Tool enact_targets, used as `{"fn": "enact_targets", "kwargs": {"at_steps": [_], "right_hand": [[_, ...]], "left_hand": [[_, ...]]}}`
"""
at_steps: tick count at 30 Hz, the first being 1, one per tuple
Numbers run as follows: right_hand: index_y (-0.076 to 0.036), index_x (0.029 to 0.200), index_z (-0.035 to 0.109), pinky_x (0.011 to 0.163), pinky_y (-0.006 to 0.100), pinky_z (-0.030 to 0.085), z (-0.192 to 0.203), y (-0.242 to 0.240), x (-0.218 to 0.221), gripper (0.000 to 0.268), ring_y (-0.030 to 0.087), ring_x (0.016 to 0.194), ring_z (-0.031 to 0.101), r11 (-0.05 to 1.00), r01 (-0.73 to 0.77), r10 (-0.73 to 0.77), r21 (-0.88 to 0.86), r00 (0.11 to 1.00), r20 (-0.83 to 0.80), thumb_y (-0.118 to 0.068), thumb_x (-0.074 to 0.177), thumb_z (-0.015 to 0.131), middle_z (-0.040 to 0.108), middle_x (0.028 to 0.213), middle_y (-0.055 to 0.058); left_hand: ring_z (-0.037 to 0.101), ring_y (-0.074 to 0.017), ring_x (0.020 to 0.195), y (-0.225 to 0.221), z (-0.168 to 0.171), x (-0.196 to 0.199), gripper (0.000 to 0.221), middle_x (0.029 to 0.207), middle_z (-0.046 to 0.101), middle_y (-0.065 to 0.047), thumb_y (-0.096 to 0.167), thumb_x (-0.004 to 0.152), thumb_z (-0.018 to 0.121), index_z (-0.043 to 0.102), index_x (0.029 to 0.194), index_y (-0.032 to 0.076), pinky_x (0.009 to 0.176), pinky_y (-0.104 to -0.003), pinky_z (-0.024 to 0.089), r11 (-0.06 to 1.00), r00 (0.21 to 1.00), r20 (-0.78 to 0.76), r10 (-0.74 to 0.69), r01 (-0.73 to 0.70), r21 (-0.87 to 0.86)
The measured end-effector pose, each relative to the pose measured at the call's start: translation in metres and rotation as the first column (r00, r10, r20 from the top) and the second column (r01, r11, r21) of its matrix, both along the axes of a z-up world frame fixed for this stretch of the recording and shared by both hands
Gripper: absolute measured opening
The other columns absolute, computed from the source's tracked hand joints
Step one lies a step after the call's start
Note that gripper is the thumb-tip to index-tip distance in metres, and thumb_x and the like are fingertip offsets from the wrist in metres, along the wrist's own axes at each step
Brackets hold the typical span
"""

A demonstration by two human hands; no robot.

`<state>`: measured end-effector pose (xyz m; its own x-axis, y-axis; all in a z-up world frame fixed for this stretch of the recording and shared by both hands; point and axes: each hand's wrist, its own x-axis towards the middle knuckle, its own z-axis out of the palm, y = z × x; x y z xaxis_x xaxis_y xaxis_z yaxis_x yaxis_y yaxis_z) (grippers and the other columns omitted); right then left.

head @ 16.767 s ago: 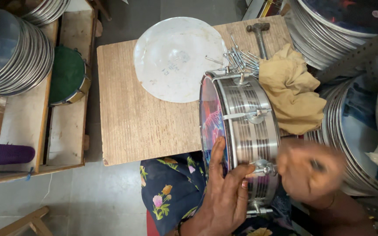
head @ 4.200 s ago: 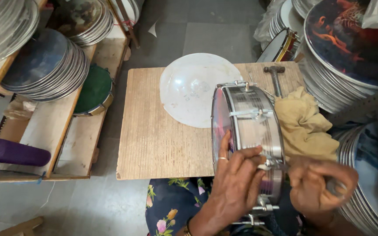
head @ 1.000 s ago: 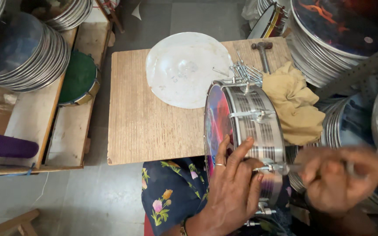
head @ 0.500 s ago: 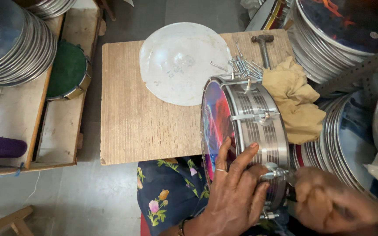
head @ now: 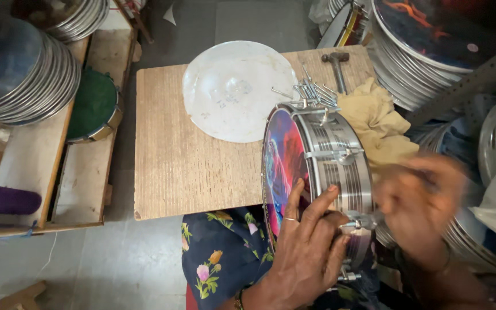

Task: The person attaches a drumhead and metal rim to a snare drum shell and tightens the tension rods using a drum key and a wrench.

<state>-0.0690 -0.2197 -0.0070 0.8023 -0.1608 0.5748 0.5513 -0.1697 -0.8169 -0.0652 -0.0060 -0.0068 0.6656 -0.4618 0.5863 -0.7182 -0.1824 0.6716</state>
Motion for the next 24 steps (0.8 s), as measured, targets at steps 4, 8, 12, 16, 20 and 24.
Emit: {"fn": "enact_targets", "kwargs": {"at_steps": [4, 8, 12, 16, 20, 24], "right_hand": [[-0.007, 0.123, 0.047, 0.055, 0.033, 0.054, -0.034, -0.022, -0.019, 0.027, 0.008, 0.058, 0.059, 0.884, 0.425, -0.300, -0.196, 0.837, 0.458, -0.004, 0.097, 0.055, 0.047, 0.110, 0.016], [-0.017, 0.132, 0.036, 0.064, 0.041, 0.054, -0.047, -0.018, -0.050, 0.047, 0.017, 0.062, 0.063, 0.916, 0.286, -0.207, -0.280, 0.938, 0.279, -0.006, 0.099, 0.067, 0.061, 0.112, 0.015], [-0.016, 0.130, 0.041, 0.064, 0.050, 0.055, -0.061, -0.034, -0.038, 0.053, 0.026, 0.064, 0.061, 0.965, 0.064, 0.049, -0.253, 0.908, 0.417, -0.017, 0.090, 0.075, 0.064, 0.087, 0.009], [-0.024, 0.126, 0.041, 0.065, 0.039, 0.062, -0.063, -0.034, -0.024, 0.050, 0.018, 0.060, 0.063, 0.945, -0.002, 0.179, -0.327, 0.840, 0.512, -0.011, 0.091, 0.074, 0.068, 0.080, 0.005], [-0.018, 0.119, 0.041, 0.072, 0.049, 0.055, 0.001, -0.011, -0.046, 0.029, 0.019, 0.058, 0.060, 0.915, -0.035, 0.128, -0.403, 0.970, 0.205, -0.013, 0.098, 0.060, 0.061, 0.081, 0.010], [-0.012, 0.123, 0.042, 0.061, 0.035, 0.052, 0.009, 0.020, -0.018, 0.022, 0.012, 0.053, 0.054, 0.985, 0.115, -0.112, -0.126, 0.993, 0.027, -0.010, 0.105, 0.055, 0.055, 0.080, 0.007]], "left_hand": [[0.048, -0.0313, 0.147, 0.001, 0.002, -0.004, 0.026, 0.125, 0.060, -0.012, 0.003, 0.098, 0.069, 0.057, 0.121, -0.001, 0.130, -0.068, 0.026, 1.000, 1.000, 0.001, -0.002, 0.002, 0.005], [0.049, -0.0312, 0.146, 0.000, 0.002, 0.002, 0.025, 0.125, 0.062, -0.013, 0.003, 0.097, 0.068, 0.057, 0.119, -0.001, 0.129, -0.068, 0.026, 1.000, 1.000, -0.016, 0.015, -0.015, -0.004], [0.050, -0.0312, 0.145, 0.000, 0.000, 0.001, 0.025, 0.122, 0.063, -0.010, 0.004, 0.095, 0.070, 0.057, 0.117, -0.001, 0.128, -0.069, 0.026, 1.000, 1.000, -0.021, 0.021, -0.021, -0.005], [0.049, -0.0307, 0.145, -0.002, -0.003, 0.000, 0.028, 0.122, 0.062, -0.011, 0.004, 0.094, 0.072, 0.061, 0.119, -0.002, 0.128, -0.070, 0.028, 1.000, 1.000, -0.007, 0.009, -0.009, -0.016], [0.049, -0.0300, 0.146, -0.003, -0.006, 0.000, 0.031, 0.122, 0.061, -0.011, 0.006, 0.093, 0.076, 0.063, 0.120, -0.002, 0.127, -0.072, 0.028, 1.000, 1.000, 0.002, -0.017, 0.017, -0.010], [0.048, -0.0286, 0.147, -0.001, -0.007, -0.001, 0.033, 0.123, 0.061, -0.010, 0.008, 0.094, 0.078, 0.063, 0.121, -0.002, 0.128, -0.073, 0.027, 1.000, 1.000, -0.005, -0.019, 0.019, 0.003]]}}
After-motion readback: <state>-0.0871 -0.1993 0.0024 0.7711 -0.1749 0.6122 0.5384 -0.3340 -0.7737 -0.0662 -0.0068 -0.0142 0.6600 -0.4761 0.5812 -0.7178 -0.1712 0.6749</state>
